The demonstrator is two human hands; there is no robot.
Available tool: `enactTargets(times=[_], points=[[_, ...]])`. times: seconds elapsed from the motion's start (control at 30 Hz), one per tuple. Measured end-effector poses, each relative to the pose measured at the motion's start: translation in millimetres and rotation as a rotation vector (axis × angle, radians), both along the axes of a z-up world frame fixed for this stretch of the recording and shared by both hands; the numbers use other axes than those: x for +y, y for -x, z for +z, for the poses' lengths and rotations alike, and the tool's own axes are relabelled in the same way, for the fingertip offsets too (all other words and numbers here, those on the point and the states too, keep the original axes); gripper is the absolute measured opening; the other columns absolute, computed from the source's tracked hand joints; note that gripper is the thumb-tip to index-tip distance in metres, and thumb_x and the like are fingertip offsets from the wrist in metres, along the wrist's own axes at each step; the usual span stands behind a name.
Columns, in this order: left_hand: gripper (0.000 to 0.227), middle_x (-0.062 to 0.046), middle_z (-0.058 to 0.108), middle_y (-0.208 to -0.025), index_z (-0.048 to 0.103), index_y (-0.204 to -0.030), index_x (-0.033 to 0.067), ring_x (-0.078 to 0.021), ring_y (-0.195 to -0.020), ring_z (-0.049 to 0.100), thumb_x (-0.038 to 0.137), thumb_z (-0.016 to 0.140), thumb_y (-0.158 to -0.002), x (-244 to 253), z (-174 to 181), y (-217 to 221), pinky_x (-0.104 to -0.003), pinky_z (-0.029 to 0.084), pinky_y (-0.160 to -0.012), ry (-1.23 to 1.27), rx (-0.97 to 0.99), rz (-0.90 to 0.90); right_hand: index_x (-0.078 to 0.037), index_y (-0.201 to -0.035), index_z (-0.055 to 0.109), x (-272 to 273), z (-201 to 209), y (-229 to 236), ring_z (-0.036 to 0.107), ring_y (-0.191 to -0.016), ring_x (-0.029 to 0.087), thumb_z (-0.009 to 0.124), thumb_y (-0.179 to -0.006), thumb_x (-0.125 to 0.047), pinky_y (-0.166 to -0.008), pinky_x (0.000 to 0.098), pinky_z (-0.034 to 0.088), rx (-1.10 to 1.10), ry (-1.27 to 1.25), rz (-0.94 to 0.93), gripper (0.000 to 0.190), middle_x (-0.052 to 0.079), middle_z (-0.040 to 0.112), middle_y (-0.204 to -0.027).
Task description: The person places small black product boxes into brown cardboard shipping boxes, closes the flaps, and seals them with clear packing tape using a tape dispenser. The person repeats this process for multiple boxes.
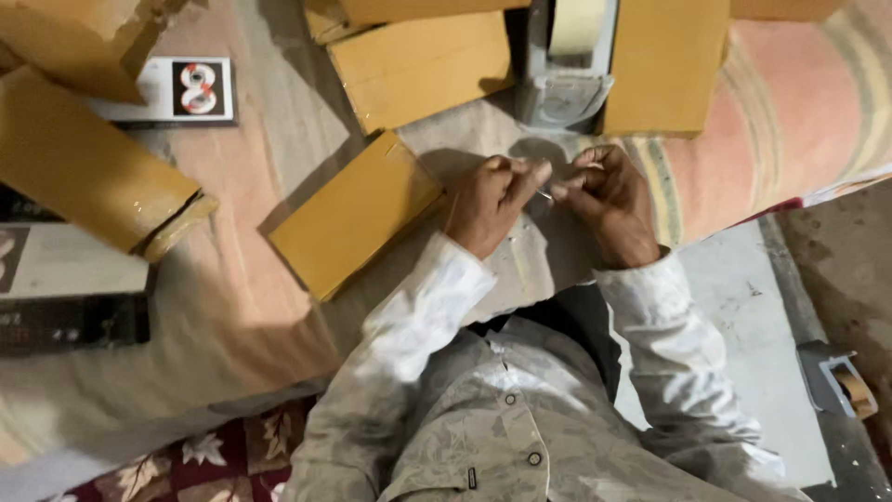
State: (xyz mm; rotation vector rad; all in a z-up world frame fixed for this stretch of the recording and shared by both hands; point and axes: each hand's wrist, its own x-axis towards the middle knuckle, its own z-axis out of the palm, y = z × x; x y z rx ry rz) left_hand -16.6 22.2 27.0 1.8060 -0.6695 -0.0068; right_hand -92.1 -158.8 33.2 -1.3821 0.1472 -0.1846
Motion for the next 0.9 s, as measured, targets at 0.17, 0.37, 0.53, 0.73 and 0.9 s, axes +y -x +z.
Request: enactTargets(times=[0.17, 0.37, 0.53, 0.73, 0.9], points=[[0.043, -0.01, 0.07, -0.123, 0.073, -0.126, 0.0136, -0.0224, -0.11, 0.07, 0.042, 0.076, -0.094, 109, 47, -9, -0.039, 0.054, -0.099, -0.357, -0.07, 0.214, 0.0, -0.122, 0.051, 13, 3, 39, 0.068, -0.088, 0.016, 0.066, -0.091, 0.01, -0.084, 0.0319, 0.058, 0.004, -0.137, 0.121, 0.036, 0.004, 0.066, -0.093], [0.118, -0.017, 0.038, -0.156, 0.026, -0.158, 0.0195, -0.0352, -0.146, 0.036, 0.05, 0.094, -0.067, 130, 55, -64, -0.047, 0.03, -0.119, -0.893, 0.148, 0.089, 0.002, -0.129, 0.051, 25, 13, 47, 0.068, -0.089, 0.016, 0.07, -0.094, 0.009, -0.087, 0.0314, 0.057, -0.075, -0.124, 0.103, 0.041, 0.007, 0.068, -0.092], [0.106, -0.023, 0.038, -0.159, 0.03, -0.159, 0.0132, -0.0388, -0.146, 0.036, 0.033, 0.093, -0.076, 144, 66, -55, -0.046, 0.033, -0.115, -0.413, -0.048, -0.109, 0.003, -0.134, 0.05, 42, 33, 49, 0.069, -0.085, 0.016, 0.07, -0.094, 0.005, -0.082, 0.0303, 0.056, -0.079, -0.132, 0.029, 0.044, 0.007, 0.069, -0.09], [0.052, -0.014, 0.063, -0.129, 0.054, -0.142, 0.0101, -0.0305, -0.121, 0.065, 0.025, 0.084, -0.102, 171, 110, 4, -0.04, 0.054, -0.106, -0.121, -0.368, 0.235, 0.001, -0.138, 0.05, 64, 81, 42, 0.066, -0.085, 0.017, 0.072, -0.1, 0.0, -0.08, 0.0292, 0.05, -0.272, -0.122, 0.05, 0.043, 0.007, 0.067, -0.091], [0.047, -0.015, 0.062, -0.117, 0.055, -0.125, 0.0073, -0.0351, -0.107, 0.064, 0.021, 0.087, -0.094, 142, 96, 38, -0.046, 0.054, -0.094, -0.008, -0.61, 0.431, 0.002, -0.137, 0.051, 98, 109, 29, 0.064, -0.08, 0.016, 0.072, -0.103, 0.0, -0.076, 0.0277, 0.051, -0.387, -0.17, 0.123, 0.04, 0.008, 0.066, -0.087]])
